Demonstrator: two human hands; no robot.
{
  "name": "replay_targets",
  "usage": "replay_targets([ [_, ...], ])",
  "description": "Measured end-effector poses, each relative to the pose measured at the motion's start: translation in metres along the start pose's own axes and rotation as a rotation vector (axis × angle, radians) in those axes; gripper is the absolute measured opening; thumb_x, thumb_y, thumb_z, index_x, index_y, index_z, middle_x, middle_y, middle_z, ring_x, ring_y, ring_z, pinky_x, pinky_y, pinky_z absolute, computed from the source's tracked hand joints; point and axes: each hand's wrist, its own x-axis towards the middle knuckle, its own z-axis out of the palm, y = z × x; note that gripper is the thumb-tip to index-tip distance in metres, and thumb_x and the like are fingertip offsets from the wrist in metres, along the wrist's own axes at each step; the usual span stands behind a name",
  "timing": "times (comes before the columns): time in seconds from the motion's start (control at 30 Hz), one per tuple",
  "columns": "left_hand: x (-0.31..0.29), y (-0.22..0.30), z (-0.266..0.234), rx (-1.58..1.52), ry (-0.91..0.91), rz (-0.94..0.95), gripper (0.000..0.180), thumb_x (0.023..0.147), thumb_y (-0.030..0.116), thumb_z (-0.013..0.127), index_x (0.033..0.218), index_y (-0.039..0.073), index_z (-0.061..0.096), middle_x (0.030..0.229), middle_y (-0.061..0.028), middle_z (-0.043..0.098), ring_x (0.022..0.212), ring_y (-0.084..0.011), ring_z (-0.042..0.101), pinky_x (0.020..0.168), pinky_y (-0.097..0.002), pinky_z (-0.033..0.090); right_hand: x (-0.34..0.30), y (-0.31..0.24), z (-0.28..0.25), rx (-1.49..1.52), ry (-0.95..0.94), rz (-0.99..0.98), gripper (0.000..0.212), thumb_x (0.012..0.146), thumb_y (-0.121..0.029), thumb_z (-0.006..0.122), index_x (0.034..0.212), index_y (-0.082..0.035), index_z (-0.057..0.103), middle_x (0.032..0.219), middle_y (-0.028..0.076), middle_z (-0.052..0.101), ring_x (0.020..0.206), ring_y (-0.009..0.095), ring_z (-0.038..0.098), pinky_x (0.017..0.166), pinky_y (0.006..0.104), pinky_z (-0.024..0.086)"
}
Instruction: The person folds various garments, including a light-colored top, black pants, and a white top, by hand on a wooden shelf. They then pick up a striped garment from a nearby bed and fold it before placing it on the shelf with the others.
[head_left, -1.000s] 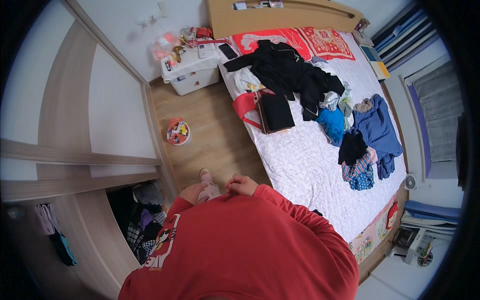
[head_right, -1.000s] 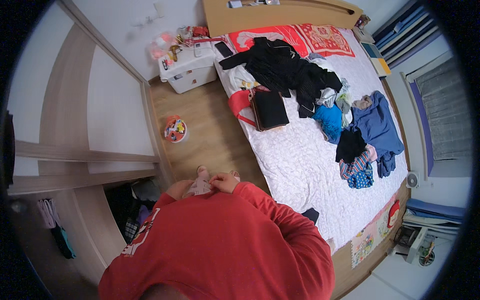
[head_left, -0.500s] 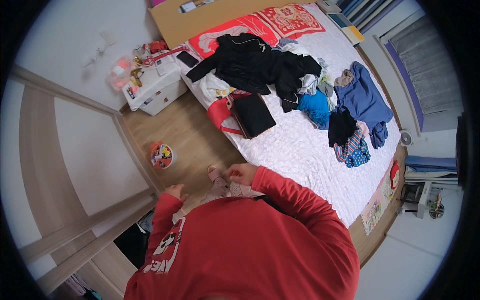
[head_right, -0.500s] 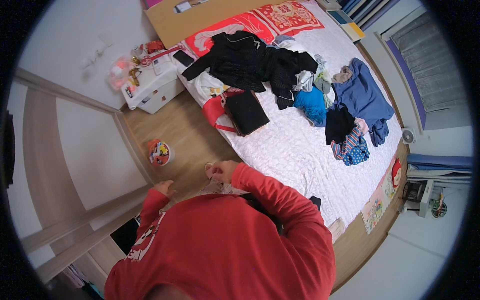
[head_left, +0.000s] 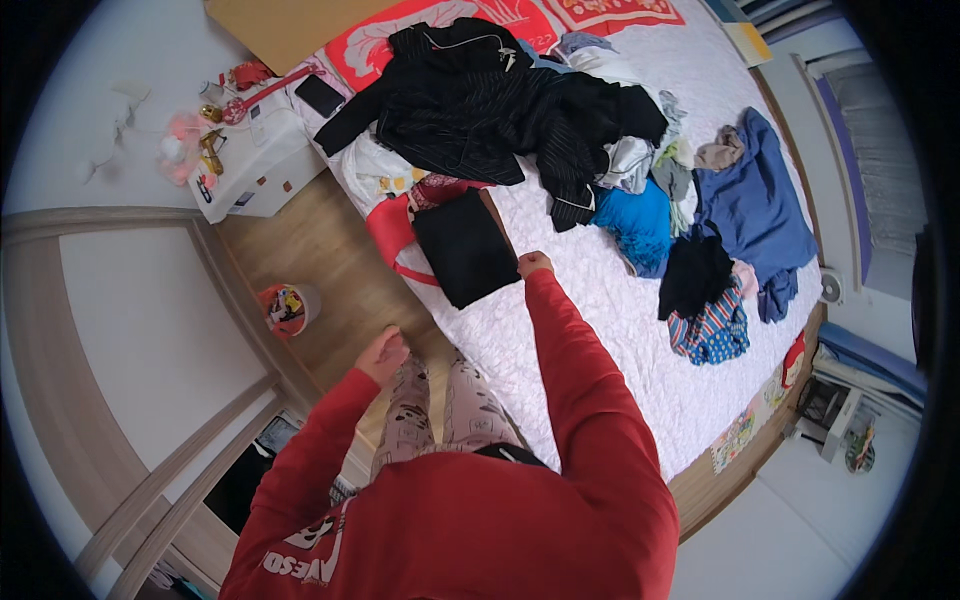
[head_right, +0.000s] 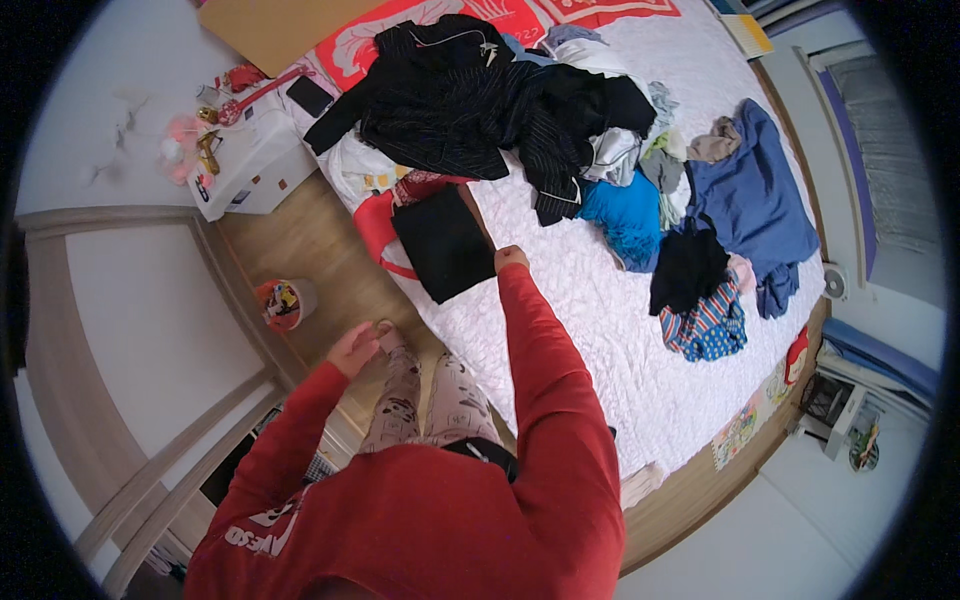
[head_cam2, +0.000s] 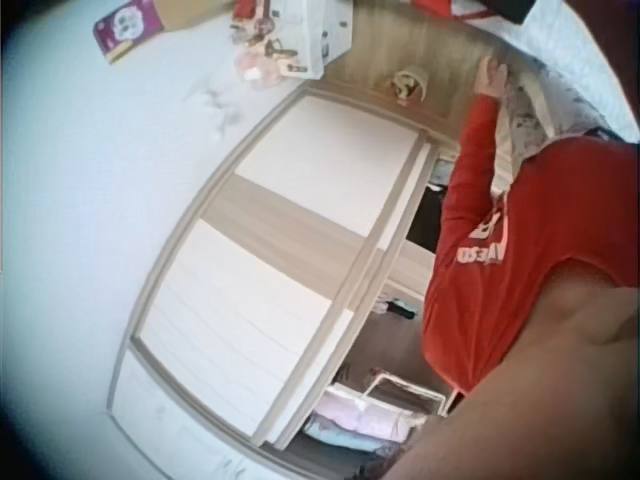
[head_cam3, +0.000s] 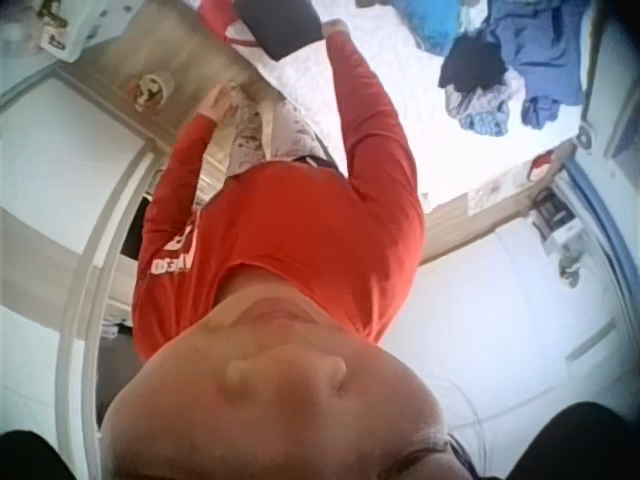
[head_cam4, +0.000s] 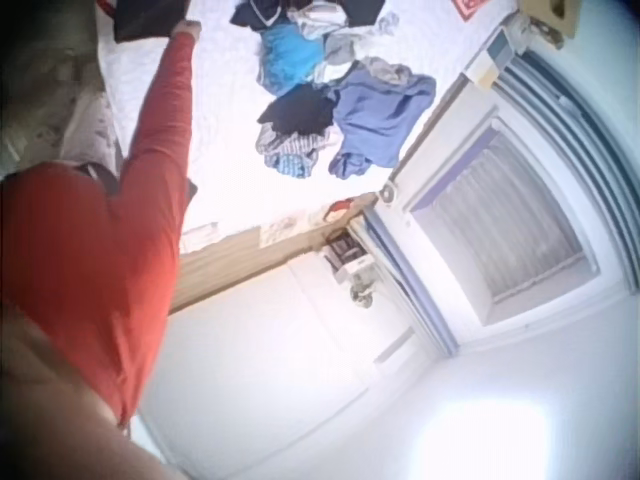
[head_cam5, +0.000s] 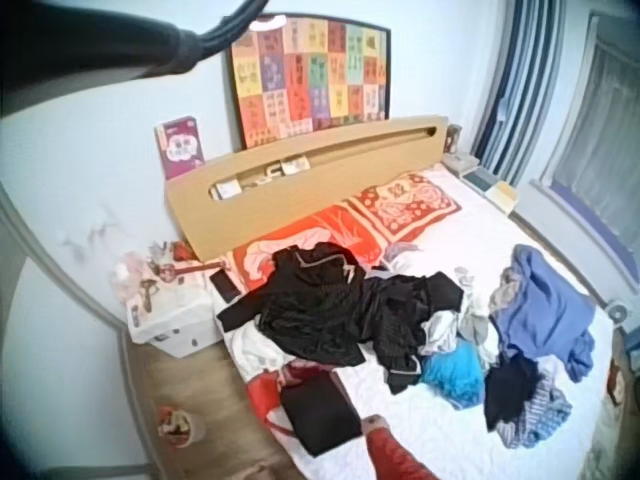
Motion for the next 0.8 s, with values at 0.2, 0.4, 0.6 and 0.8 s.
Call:
replay_targets([
  [0.2, 0.135, -0.022, 0.069, 0.108, 0.435, 0.028, 0.073, 0.070, 0.028, 0.066, 0.122, -0.005, 0.027, 0.120, -0.0206, 0.038, 0.106, -0.0209, 0.043, 0.084, -0.0292, 0.038, 0.053, -0.038, 0.025, -0.085, -0.094, -0.073, 0.025, 0.073, -0.024, 0.048, 0.086, -0.007, 0.062, 0.085, 0.015, 0.060, 0.081, 0.027, 0.058, 0.073, 0.0330, 0.045],
  [0.4, 0.223, -0.026, 0.068, 0.006, 0.550, 0.081, 0.086, 0.062, 0.027, 0.072, 0.123, -0.004, 0.020, 0.116, -0.0153, 0.040, 0.105, -0.0235, 0.042, 0.089, -0.0306, 0.034, 0.092, -0.025, 0.070, 0.012, -0.371, -0.067, 0.033, 0.078, -0.029, 0.045, 0.091, -0.002, 0.059, 0.080, 0.015, 0.061, 0.077, 0.024, 0.058, 0.069, 0.0310, 0.043],
  [0.6, 0.232, -0.005, 0.068, -0.047, 0.492, 0.028, 0.079, 0.062, 0.028, 0.072, 0.120, -0.002, 0.028, 0.114, -0.0151, 0.043, 0.102, -0.0235, 0.045, 0.088, -0.0310, 0.035, 0.103, 0.001, 0.094, 0.232, -0.540, 0.022, 0.041, 0.081, -0.035, 0.040, 0.093, 0.000, 0.057, 0.086, 0.019, 0.059, 0.083, 0.029, 0.056, 0.074, 0.0342, 0.041],
  [0.8, 0.205, -0.009, 0.029, -0.220, 0.411, -0.212, 0.068, 0.070, 0.025, 0.067, 0.121, -0.001, 0.030, 0.113, -0.0135, 0.046, 0.100, -0.0227, 0.047, 0.087, -0.0311, 0.037, 0.101, -0.009, 0.104, 0.196, -0.732, 0.079, 0.041, 0.082, -0.035, 0.039, 0.095, 0.000, 0.055, 0.093, 0.023, 0.056, 0.087, 0.031, 0.054, 0.076, 0.0351, 0.040],
])
